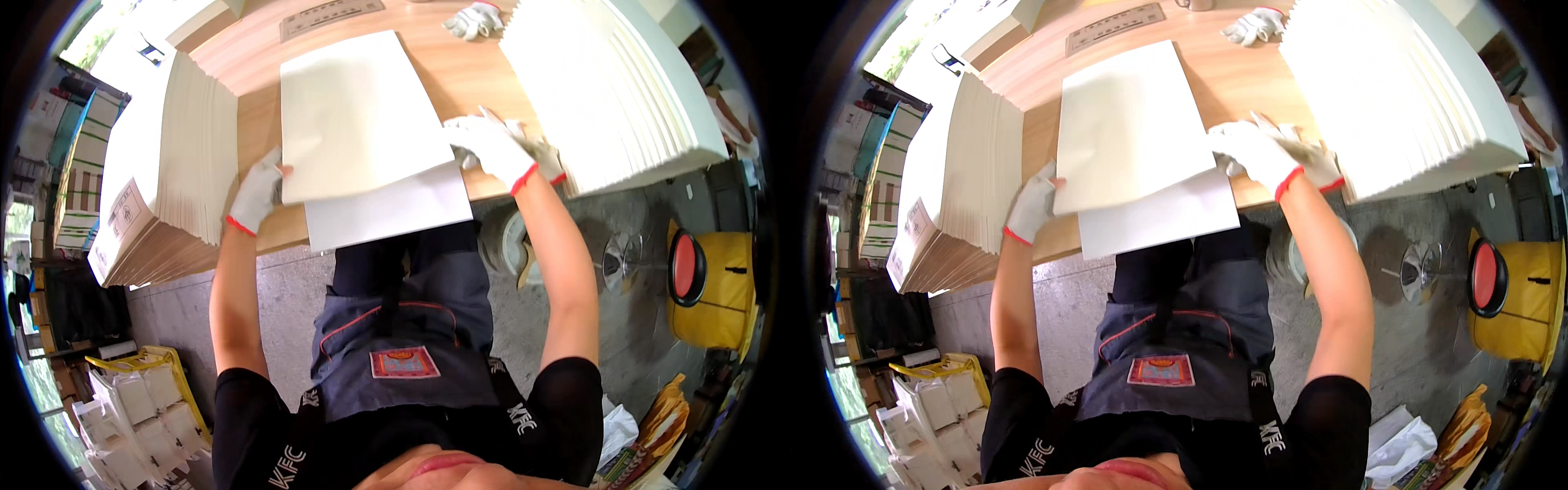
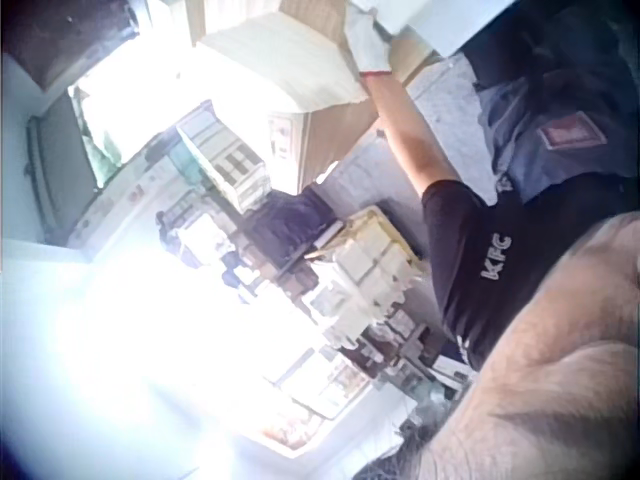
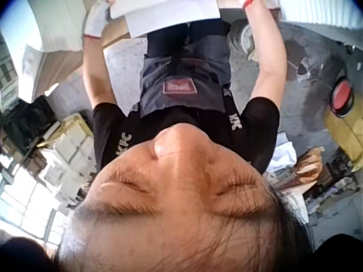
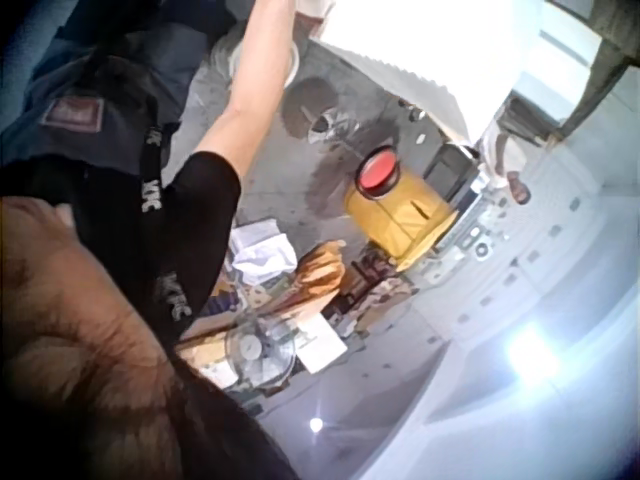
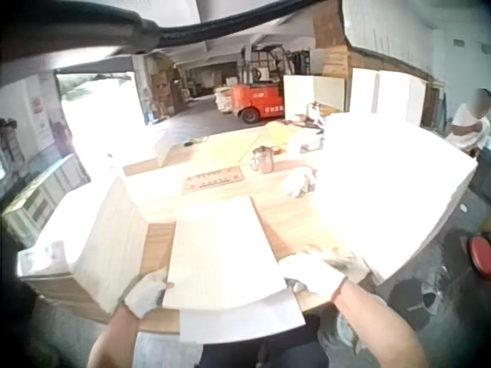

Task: The person repeatedly picks up stacks of white paper sheets from a table and places them onto a growing pile. The person wears white gloves and a black shirt with a KFC logo. The action is repetitive and involves handling the paper stacks one by one.

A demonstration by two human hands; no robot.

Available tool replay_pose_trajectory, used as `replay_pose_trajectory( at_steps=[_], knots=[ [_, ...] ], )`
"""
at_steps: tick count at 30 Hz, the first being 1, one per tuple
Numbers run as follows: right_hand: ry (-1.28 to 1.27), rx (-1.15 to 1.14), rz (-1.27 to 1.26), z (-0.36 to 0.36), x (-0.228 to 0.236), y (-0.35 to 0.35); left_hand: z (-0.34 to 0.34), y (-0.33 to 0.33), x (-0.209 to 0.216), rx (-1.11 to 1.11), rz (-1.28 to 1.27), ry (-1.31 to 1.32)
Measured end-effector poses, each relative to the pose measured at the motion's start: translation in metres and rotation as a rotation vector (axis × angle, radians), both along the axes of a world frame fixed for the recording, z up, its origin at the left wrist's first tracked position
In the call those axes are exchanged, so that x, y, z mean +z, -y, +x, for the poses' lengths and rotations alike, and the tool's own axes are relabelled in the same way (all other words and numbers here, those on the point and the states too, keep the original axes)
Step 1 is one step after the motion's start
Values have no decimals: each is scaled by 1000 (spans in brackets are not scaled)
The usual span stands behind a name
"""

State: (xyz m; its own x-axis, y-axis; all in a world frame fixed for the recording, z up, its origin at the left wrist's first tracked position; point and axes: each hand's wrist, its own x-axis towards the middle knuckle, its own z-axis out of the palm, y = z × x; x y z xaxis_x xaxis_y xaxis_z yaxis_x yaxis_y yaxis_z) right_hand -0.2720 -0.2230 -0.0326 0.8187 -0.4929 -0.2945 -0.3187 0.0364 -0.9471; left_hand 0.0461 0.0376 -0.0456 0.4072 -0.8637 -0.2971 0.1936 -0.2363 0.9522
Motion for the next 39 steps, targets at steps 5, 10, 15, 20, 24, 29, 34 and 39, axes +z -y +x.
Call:
replay_pose_trajectory(
  at_steps=[5, 10, 15, 20, 24, 29, 34, 39],
  knots=[
    [-121, -36, -135, 0, -6, -6, -4, -6, -20, 47, 101, 115],
    [-260, -142, -508, -12, -16, -24, -36, -13, 15, 99, 457, 860],
    [-149, -269, -1332, -28, -34, -67, -68, -58, -25, 121, 202, 1442],
    [-230, -211, -1318, -34, -49, -83, -72, -59, -25, 74, 186, 1403],
    [-203, -215, -1288, -36, -48, -81, -73, -59, -22, 35, 204, 1416],
    [-175, -197, -1292, -36, -48, -80, -70, -59, -20, 4, 219, 1434],
    [-199, -172, -1315, -37, -48, -78, -69, -58, -16, -20, 261, 1392],
    [-214, -152, -1303, -35, -49, -79, -70, -61, -19, -9, 287, 1364]
  ],
)
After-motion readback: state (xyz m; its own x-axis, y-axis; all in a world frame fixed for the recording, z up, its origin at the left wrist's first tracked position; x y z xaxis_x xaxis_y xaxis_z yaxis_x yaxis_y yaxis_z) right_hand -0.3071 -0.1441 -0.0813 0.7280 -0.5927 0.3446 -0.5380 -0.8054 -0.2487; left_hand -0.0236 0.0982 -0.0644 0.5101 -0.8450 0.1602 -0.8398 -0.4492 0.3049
